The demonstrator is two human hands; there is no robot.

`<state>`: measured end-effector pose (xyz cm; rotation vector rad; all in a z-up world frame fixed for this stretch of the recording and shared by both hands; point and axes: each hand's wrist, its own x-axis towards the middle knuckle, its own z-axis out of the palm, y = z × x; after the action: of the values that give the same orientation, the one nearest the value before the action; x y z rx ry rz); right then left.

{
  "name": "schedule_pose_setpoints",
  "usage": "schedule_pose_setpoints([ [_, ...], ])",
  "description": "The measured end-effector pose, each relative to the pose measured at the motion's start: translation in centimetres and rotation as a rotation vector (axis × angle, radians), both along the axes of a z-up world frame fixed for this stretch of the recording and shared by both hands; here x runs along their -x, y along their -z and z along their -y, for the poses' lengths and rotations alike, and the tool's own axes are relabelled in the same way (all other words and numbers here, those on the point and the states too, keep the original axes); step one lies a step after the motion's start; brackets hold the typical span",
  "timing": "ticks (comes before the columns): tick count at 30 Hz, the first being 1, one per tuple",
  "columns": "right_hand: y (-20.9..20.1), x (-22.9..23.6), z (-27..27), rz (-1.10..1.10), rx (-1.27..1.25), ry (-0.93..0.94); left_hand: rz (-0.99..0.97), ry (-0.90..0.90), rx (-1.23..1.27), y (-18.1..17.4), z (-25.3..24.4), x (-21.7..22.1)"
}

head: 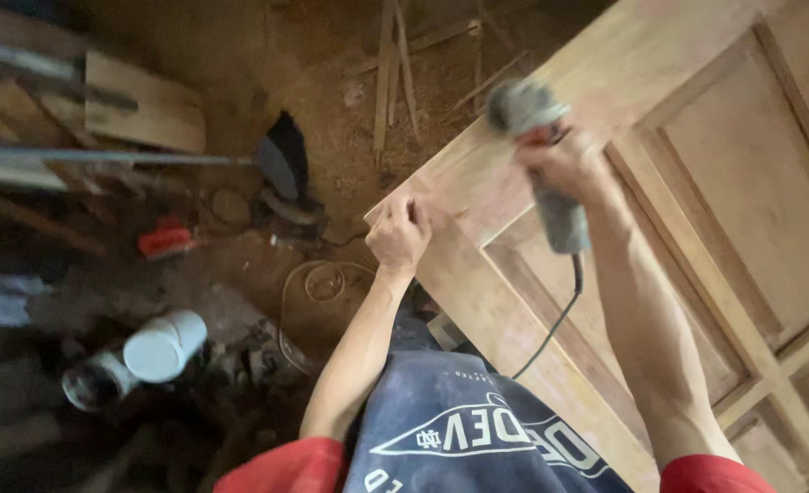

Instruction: The person sands a wooden door with a power sander, moving across the panels and edges. Then the person applies a pink filler compound with a putty knife to fill imperfections on the door surface.

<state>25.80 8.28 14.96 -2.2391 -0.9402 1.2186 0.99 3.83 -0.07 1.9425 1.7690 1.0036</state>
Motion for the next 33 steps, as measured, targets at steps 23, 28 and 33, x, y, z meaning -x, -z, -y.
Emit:
schedule_pose_setpoints([
  [23,1.0,-15.9,2.2,0.168,-0.085,0.213,-0.21,0.175,-0.042,-1.7,-2.1,-1.7],
  [28,2.1,-21.5,-1.0,0.11,-0.016,0.391,-0.119,0.548,0.153,0.1,-3.3,-11.9],
  [33,3.4,-27.7,-4.1,0.151,-0.072,0.413,-0.247,0.694,0.095,1.3,-4.9,-21.7],
])
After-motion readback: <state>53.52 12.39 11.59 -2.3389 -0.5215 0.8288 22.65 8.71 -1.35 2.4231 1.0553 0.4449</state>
